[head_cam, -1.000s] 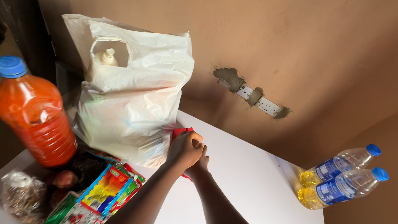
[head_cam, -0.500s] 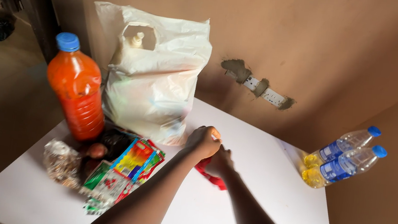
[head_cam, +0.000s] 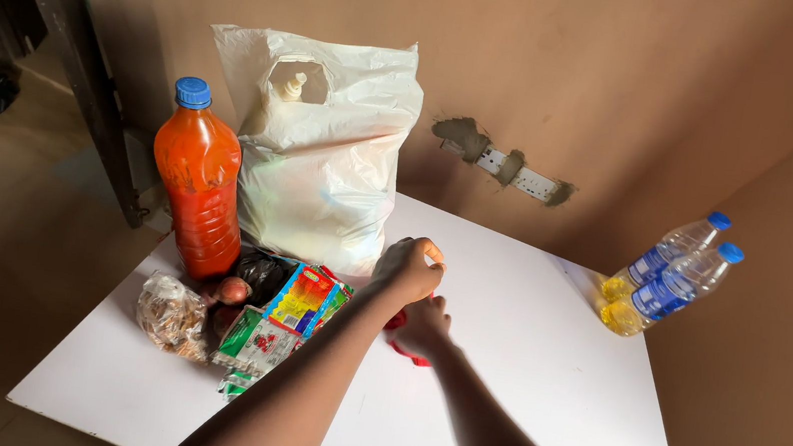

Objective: Tidying up a table by organizing groceries and wiping the surface with a cloth.

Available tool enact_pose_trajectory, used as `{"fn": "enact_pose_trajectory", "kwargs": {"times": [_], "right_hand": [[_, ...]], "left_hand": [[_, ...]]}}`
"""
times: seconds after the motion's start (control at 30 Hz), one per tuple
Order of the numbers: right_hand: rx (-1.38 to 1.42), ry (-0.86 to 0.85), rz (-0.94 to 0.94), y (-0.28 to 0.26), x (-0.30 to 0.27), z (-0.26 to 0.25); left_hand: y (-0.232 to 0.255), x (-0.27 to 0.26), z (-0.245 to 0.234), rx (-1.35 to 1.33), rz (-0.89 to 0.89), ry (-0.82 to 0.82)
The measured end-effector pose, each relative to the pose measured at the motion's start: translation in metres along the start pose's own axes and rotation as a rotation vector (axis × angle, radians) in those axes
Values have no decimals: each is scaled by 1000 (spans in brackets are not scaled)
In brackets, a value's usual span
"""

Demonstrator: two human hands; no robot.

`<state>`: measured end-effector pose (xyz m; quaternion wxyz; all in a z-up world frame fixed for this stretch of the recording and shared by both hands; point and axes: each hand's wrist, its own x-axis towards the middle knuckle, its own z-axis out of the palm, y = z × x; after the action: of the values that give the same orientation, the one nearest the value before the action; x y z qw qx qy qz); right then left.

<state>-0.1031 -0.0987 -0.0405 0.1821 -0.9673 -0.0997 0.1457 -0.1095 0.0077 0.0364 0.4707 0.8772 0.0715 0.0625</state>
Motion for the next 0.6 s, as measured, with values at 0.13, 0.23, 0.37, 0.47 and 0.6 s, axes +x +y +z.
{"fn": "enact_pose_trajectory", "kwargs": {"times": [0.13, 0.23, 0.37, 0.47, 0.6], "right_hand": [[-160, 54, -84, 11, -18, 6], [-204, 166, -67, 58, -13, 9], [-255, 244, 91, 105, -18, -7], [-111, 259, 141, 111, -32, -18], [149, 273, 227, 117, -58, -29]], "left_hand": [[-5, -11, -7, 16, 45, -1], [-10, -15, -6, 33, 99, 34], [1, -33, -18, 24, 44, -44], [3, -44, -23, 4, 20, -88], [-4, -48, -14, -20, 73, -73]]}}
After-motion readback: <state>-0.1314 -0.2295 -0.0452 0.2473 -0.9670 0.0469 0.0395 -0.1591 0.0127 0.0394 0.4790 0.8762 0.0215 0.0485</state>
